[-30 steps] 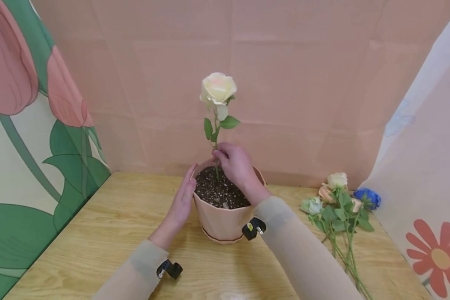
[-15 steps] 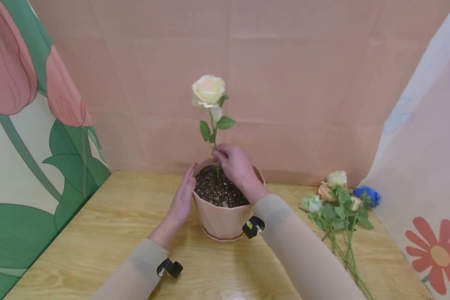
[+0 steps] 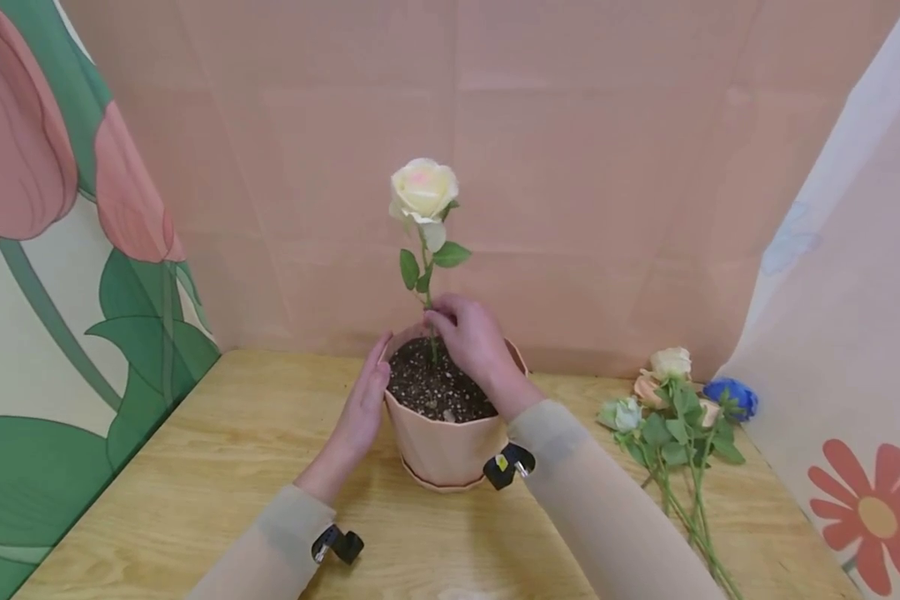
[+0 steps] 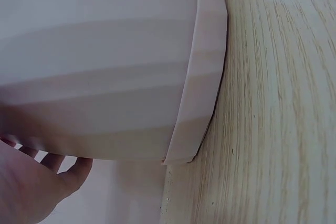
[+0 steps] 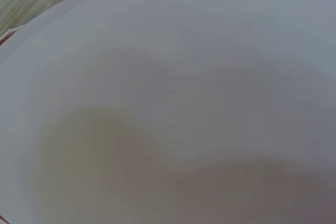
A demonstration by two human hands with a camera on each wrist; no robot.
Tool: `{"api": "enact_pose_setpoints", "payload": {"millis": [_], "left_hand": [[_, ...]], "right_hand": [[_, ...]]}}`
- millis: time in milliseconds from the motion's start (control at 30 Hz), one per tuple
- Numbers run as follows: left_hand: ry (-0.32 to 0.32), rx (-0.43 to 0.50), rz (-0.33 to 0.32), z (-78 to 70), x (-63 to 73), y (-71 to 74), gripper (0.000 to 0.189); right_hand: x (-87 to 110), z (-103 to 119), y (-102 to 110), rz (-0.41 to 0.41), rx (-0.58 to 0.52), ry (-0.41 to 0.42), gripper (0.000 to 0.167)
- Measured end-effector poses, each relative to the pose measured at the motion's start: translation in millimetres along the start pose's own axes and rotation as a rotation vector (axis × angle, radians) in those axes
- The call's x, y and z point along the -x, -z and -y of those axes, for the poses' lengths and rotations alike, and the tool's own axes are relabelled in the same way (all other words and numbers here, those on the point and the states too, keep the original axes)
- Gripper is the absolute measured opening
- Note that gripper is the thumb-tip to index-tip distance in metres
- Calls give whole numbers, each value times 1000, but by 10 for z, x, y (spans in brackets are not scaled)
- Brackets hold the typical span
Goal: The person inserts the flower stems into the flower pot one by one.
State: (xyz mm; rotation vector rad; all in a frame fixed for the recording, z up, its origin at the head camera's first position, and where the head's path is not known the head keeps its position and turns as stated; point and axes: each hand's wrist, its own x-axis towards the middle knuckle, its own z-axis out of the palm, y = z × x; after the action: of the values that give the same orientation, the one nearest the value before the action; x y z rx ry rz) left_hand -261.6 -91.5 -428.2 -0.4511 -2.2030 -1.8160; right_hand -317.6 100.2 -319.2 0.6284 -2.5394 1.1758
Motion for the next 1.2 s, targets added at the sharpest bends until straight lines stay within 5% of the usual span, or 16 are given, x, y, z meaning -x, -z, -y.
{"api": "enact_pose_setpoints", "payload": {"millis": [867, 1200], "left_hand": [[7, 27, 0, 26, -19, -30, 57], [16, 32, 5, 13, 10, -12, 57]], "right_hand": [[12, -10, 28, -14, -45, -34, 31], [146, 76, 332, -31, -35, -29, 32]]}}
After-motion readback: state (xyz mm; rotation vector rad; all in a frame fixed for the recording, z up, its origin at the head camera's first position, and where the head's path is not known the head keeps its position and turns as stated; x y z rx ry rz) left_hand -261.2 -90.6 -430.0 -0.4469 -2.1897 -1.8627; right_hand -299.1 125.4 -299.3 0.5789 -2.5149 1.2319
